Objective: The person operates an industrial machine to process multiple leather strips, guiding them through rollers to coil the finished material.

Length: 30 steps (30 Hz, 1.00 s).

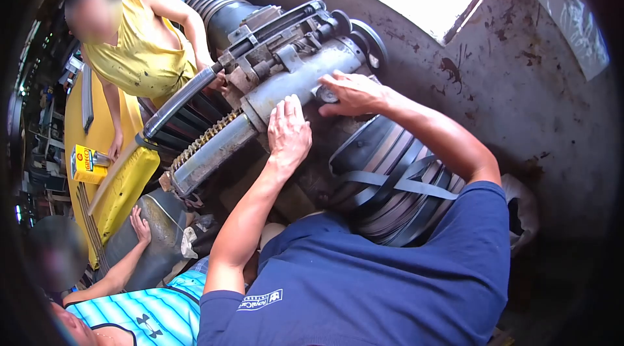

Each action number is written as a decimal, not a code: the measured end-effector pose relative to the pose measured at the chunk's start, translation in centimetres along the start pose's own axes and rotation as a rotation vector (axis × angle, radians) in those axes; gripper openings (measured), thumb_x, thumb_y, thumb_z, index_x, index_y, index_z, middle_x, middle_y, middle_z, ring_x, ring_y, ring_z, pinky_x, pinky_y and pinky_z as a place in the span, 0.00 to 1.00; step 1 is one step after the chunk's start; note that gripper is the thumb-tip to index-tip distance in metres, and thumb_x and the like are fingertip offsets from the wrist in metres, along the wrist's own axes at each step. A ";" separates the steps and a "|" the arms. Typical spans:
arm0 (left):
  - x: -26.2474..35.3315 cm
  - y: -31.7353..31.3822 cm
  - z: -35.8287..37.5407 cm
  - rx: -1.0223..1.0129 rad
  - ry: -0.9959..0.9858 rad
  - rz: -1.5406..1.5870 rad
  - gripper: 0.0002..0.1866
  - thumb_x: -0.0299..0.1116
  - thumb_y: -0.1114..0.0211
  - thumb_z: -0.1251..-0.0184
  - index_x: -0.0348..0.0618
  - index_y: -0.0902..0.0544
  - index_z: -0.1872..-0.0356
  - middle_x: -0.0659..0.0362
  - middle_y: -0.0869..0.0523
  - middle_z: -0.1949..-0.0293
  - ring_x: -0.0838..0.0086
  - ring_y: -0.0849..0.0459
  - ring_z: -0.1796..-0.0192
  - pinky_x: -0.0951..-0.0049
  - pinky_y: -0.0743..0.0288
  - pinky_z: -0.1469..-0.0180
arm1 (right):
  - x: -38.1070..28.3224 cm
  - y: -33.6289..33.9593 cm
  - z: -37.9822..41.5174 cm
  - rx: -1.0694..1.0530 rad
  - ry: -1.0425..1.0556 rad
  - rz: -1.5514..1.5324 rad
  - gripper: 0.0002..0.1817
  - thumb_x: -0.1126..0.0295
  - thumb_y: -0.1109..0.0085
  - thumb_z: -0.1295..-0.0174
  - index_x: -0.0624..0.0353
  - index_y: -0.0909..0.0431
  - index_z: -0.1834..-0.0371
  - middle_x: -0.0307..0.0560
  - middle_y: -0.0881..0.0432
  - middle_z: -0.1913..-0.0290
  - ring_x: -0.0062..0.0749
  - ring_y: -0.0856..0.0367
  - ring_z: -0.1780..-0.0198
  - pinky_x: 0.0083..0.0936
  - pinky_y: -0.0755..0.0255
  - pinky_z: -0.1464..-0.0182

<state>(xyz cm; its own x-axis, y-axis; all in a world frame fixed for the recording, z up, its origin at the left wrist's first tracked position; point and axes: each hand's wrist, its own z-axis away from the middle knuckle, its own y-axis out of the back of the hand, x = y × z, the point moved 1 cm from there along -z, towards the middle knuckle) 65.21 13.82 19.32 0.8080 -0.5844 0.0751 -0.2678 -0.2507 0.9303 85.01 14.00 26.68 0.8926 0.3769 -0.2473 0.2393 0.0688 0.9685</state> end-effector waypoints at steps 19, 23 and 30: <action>0.3 0.4 -0.1 -0.031 0.023 0.013 0.37 0.38 0.35 0.40 0.27 0.35 0.34 0.43 0.28 0.38 0.55 0.30 0.35 0.59 0.37 0.32 | 2.9 -0.8 -2.2 -0.054 0.459 0.209 0.33 0.41 0.39 0.42 0.50 0.27 0.40 0.57 0.21 0.67 0.50 0.17 0.67 0.41 0.23 0.65; 0.5 0.1 0.1 -0.011 0.026 0.028 0.37 0.38 0.34 0.41 0.27 0.35 0.34 0.42 0.28 0.38 0.54 0.30 0.36 0.58 0.37 0.32 | -2.0 -2.9 -0.6 0.144 -0.383 0.073 0.37 0.37 0.46 0.41 0.67 0.23 0.50 0.66 0.16 0.72 0.56 0.14 0.66 0.44 0.21 0.63; -1.1 4.0 -2.3 -0.158 0.034 0.234 0.22 0.41 0.36 0.38 0.34 0.21 0.49 0.46 0.21 0.50 0.54 0.22 0.45 0.58 0.29 0.40 | 1.3 -0.5 -1.1 0.021 0.326 0.274 0.32 0.37 0.42 0.41 0.51 0.24 0.44 0.57 0.24 0.60 0.47 0.19 0.59 0.41 0.25 0.58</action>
<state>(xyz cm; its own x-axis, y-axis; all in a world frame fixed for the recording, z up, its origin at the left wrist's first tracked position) 64.44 15.25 23.84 0.7520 -0.5851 0.3036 -0.3660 0.0124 0.9305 85.65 15.51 25.94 0.7578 0.6509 0.0441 0.0211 -0.0919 0.9955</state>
